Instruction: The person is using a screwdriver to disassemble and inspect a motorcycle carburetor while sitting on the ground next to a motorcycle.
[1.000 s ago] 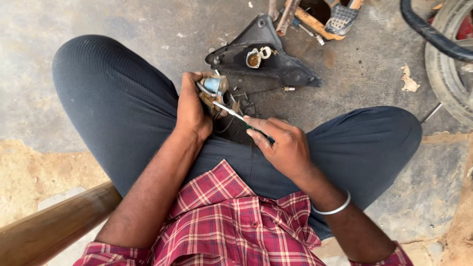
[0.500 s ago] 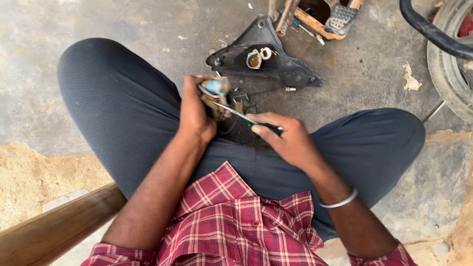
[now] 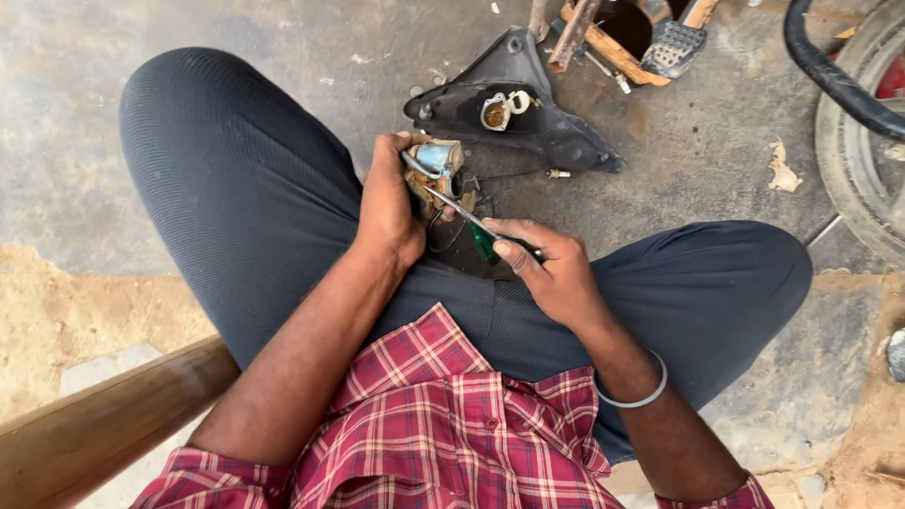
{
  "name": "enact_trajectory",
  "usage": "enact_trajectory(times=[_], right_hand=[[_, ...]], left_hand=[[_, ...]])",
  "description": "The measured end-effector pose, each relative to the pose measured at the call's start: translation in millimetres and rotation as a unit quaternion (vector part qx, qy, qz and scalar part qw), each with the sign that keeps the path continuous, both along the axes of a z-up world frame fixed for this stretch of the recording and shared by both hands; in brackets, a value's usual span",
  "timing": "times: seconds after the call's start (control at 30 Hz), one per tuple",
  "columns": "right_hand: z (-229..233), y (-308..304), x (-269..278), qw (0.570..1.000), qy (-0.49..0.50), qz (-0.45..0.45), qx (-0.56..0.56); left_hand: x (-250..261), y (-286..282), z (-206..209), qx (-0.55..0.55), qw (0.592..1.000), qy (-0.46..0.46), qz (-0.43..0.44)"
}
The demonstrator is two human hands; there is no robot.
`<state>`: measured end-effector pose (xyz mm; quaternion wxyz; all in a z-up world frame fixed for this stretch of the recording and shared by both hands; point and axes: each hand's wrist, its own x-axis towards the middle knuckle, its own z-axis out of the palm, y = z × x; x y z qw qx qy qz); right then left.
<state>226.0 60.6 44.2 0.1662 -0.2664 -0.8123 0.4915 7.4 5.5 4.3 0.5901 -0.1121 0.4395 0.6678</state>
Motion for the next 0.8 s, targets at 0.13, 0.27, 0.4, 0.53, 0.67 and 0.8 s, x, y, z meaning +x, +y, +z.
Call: enact_trajectory(times=[0.13,0.27,0.4,0.53,0.67,0.8], right_hand=[[-19.3,-10.0,4.9,0.933,-0.094,-0.105,-0.332],[2.3,-23.5,-22.6,0.964,-0.070,-0.118,-0.227],[12.3,-25.6,-34.1,0.995,-0.056,-0.053,0.067],[21.7,-20.7,-34.8,0.995,-0.052,-0.059,-0.056],[34.2,-30.5,-40.2,0.993,-0.100,-0.065,0.023],[34.6,-41.7,-41.8,0.987,-0.117,-0.108,0.006]], left_hand=[[2.8,2.0,-0.3,0.000,0.999,-0.032,0.029],[1.9,2.3,-10.3,0.021,0.994,-0.008,0.106],[-1.4,1.9,-4.4,-0.007,0.995,-0.015,0.099],[7.4,0.2,-7.4,-0.008,1.000,-0.006,0.021],[4.3,1.8,-1.3,-0.009,0.996,0.011,0.085],[5.0,1.5,-0.1,-0.013,0.992,0.020,0.122]])
